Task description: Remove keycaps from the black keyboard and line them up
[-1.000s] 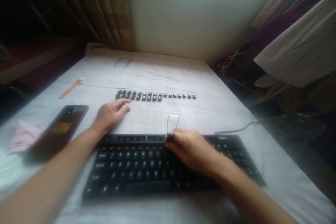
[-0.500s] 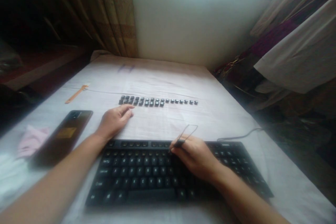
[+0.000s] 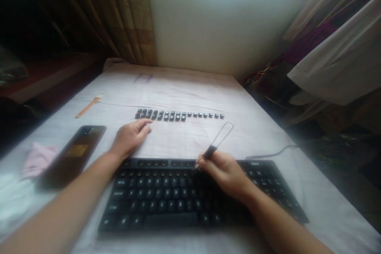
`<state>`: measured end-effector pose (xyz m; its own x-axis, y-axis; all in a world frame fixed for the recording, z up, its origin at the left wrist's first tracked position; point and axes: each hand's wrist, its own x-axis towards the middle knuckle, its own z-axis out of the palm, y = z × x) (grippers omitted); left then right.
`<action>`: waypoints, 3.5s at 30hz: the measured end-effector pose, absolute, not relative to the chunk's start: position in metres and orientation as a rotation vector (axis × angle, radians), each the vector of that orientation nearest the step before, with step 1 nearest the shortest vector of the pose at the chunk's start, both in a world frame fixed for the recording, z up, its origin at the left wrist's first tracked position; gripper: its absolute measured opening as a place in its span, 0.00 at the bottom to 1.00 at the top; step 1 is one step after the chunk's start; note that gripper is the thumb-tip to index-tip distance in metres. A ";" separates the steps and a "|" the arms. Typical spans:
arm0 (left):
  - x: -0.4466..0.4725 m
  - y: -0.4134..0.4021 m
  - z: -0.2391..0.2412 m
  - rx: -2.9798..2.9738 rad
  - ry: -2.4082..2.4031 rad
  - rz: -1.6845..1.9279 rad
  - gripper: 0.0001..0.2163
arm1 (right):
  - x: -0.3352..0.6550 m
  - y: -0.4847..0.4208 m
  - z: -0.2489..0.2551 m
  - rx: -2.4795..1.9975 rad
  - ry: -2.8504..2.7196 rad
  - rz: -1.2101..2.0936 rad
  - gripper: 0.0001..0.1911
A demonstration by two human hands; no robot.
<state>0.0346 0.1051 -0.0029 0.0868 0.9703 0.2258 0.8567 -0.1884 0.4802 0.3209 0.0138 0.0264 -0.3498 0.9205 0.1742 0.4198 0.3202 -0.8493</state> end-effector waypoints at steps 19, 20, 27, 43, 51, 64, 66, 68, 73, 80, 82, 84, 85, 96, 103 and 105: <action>0.113 0.033 0.056 1.998 1.004 0.520 0.14 | 0.314 0.011 0.047 -1.000 -1.864 0.547 0.06; 0.115 0.032 0.055 1.954 0.988 0.536 0.12 | 0.314 0.011 0.047 -0.981 -1.870 0.543 0.06; 0.118 0.031 0.048 1.632 0.953 0.598 0.07 | 0.311 0.011 0.044 -0.893 -1.880 0.505 0.06; 0.118 0.038 0.037 1.547 1.060 0.554 0.08 | 0.311 0.018 0.033 -0.949 -1.735 0.448 0.10; 0.117 0.043 0.037 1.391 1.051 0.613 0.10 | 0.316 0.022 0.029 -1.065 -1.924 0.437 0.06; 0.118 0.040 0.039 1.424 1.037 0.657 0.08 | 0.312 0.017 0.041 -1.005 -2.194 0.205 0.10; 0.117 0.041 0.039 1.439 1.024 0.645 0.09 | 0.314 0.022 0.043 -1.046 -2.251 0.182 0.10; 0.115 0.043 0.038 1.500 1.053 0.625 0.12 | 0.317 0.032 0.044 -1.120 -2.295 0.157 0.09; 0.097 0.059 0.032 1.837 1.321 0.653 0.16 | 0.327 0.078 0.043 -1.533 -2.161 0.245 0.11; 0.073 0.082 0.025 1.950 1.556 0.684 0.14 | 0.319 0.133 0.024 -1.775 -2.121 0.334 0.12; 0.070 0.085 0.021 1.931 1.551 0.655 0.15 | 0.315 0.140 0.018 -1.801 -2.125 0.330 0.12; 0.068 0.087 0.017 1.905 1.515 0.629 0.15 | 0.313 0.145 0.014 -1.827 -2.131 0.318 0.12; 0.068 0.087 0.015 1.892 1.498 0.621 0.15 | 0.312 0.146 0.012 -1.841 -2.134 0.309 0.13; 0.068 0.087 0.013 1.903 1.499 0.573 0.15 | 0.307 0.153 0.013 -1.878 -2.221 0.213 0.15; 0.070 0.086 0.014 1.917 1.501 0.552 0.15 | 0.306 0.153 0.014 -1.876 -2.256 0.192 0.15; 0.069 0.086 0.013 1.910 1.497 0.555 0.15 | 0.307 0.152 0.014 -1.873 -2.260 0.189 0.16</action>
